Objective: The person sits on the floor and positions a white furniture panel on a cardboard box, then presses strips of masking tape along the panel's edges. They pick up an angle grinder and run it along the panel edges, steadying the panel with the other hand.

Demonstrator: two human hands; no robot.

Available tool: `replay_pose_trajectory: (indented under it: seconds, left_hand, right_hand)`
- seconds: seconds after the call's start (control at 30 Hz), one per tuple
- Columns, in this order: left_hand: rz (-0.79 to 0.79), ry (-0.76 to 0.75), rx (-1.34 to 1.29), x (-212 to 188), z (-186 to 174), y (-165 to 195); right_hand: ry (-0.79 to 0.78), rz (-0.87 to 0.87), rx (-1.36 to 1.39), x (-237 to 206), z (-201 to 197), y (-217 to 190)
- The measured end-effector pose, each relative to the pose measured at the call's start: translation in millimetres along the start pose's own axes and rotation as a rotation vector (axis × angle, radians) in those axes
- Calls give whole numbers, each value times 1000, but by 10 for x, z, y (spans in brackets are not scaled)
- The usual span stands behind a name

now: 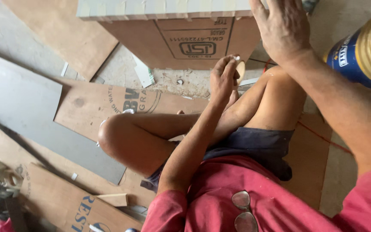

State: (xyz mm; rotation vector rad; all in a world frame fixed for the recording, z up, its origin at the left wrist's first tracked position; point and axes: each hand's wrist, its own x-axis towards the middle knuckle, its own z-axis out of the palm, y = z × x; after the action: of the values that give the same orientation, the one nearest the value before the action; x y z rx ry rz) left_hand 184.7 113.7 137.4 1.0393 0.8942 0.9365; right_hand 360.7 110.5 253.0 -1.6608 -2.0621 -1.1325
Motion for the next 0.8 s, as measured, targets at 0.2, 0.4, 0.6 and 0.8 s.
replay_pose_trajectory:
  seconds: [0.2,0.4,0.6,0.8]
  left_hand:
    - [429,-254,336,-167,279,250]
    - [585,-367,455,-176,415,276]
    - [585,-280,448,-59,444,187]
    - [27,-255,164,300,656,182]
  right_hand:
    - [50,393,828,-484,-416,-103]
    - [-93,667,1217,-801,-258,-80]
    - [-24,533,975,-782,-204,-95]
    - [183,464,891,-668,55,96]
